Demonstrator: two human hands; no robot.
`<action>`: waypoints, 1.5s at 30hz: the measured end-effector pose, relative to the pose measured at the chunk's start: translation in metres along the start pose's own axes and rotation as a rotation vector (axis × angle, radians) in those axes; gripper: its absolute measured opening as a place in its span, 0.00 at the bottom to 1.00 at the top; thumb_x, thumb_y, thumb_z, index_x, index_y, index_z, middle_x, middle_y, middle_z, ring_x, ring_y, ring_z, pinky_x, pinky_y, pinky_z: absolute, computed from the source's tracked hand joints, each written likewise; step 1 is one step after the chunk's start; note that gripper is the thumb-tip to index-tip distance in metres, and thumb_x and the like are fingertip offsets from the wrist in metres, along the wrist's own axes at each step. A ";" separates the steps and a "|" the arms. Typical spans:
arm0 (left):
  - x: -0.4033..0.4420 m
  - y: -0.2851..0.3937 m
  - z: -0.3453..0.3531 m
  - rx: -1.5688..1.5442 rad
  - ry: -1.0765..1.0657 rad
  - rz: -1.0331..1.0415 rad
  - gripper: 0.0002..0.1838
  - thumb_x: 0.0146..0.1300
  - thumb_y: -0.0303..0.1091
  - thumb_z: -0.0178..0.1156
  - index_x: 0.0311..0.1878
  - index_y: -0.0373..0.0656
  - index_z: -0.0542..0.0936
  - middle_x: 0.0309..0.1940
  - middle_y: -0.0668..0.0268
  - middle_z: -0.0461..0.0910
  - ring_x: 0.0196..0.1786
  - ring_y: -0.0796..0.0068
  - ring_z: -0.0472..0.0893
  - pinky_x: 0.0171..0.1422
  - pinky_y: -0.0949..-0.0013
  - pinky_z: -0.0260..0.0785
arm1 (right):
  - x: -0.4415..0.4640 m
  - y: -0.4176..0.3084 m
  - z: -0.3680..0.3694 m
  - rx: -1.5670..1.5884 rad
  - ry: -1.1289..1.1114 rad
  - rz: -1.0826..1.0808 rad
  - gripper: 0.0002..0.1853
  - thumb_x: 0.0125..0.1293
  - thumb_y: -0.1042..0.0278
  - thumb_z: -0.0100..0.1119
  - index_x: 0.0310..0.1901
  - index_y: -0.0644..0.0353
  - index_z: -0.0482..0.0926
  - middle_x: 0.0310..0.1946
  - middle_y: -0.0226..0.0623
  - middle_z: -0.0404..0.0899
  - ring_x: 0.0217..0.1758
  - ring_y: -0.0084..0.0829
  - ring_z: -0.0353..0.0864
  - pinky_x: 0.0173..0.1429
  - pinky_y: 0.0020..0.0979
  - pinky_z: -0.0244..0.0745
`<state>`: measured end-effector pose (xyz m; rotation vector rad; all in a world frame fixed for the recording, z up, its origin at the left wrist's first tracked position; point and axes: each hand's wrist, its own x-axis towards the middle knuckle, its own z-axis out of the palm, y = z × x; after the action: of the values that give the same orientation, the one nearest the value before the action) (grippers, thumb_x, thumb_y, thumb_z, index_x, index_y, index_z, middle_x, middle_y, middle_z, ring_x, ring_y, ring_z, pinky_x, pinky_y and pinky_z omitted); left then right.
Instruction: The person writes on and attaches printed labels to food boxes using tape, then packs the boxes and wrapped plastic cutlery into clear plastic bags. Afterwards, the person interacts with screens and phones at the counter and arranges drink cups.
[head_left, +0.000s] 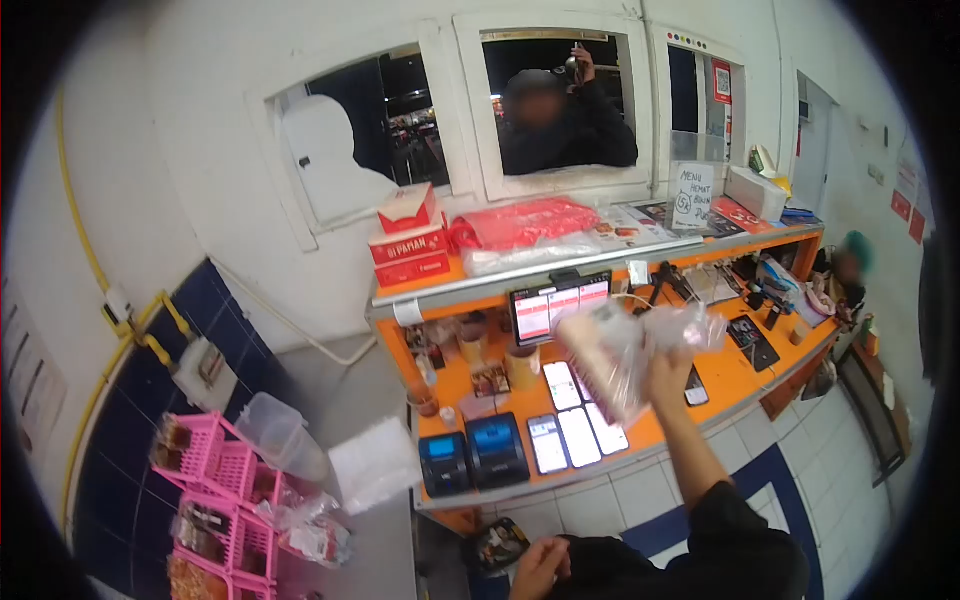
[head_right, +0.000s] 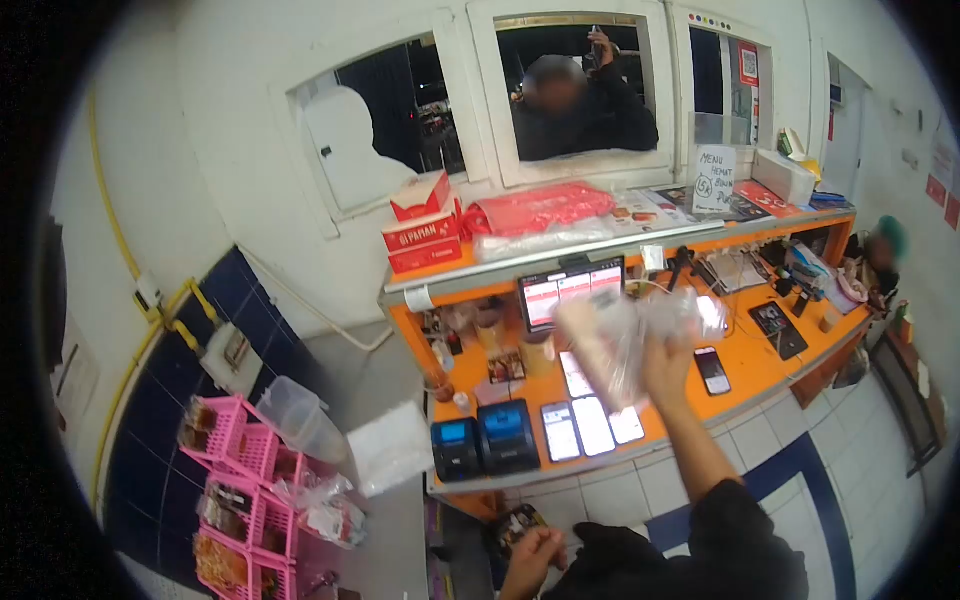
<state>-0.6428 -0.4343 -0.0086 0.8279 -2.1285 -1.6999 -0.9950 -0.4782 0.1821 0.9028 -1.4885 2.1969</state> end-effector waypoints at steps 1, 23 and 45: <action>0.011 -0.086 0.015 0.590 -0.038 0.109 0.29 0.64 0.40 0.63 0.65 0.37 0.74 0.49 0.45 0.82 0.48 0.50 0.82 0.52 0.51 0.73 | 0.032 0.001 0.003 -0.035 -0.061 0.006 0.13 0.63 0.76 0.54 0.47 0.69 0.81 0.41 0.42 0.84 0.47 0.34 0.80 0.53 0.38 0.73; 0.146 0.051 0.064 -0.720 0.693 -0.503 0.09 0.73 0.34 0.58 0.48 0.39 0.79 0.32 0.67 0.79 0.31 0.80 0.78 0.37 0.74 0.74 | 0.379 0.323 0.051 -0.632 -0.211 -0.127 0.30 0.71 0.50 0.59 0.60 0.71 0.75 0.53 0.55 0.82 0.59 0.47 0.81 0.63 0.39 0.72; 0.154 0.045 0.077 -0.796 0.878 -0.460 0.07 0.72 0.30 0.57 0.47 0.38 0.78 0.31 0.67 0.79 0.29 0.79 0.77 0.36 0.75 0.72 | -0.007 0.233 0.096 -0.860 -1.359 -0.393 0.48 0.66 0.54 0.61 0.80 0.50 0.42 0.26 0.36 0.78 0.18 0.30 0.80 0.20 0.33 0.75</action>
<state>-0.8189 -0.4597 -0.0044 1.4612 -0.6410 -1.6782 -1.0974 -0.6574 0.0378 2.1536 -2.1145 0.3062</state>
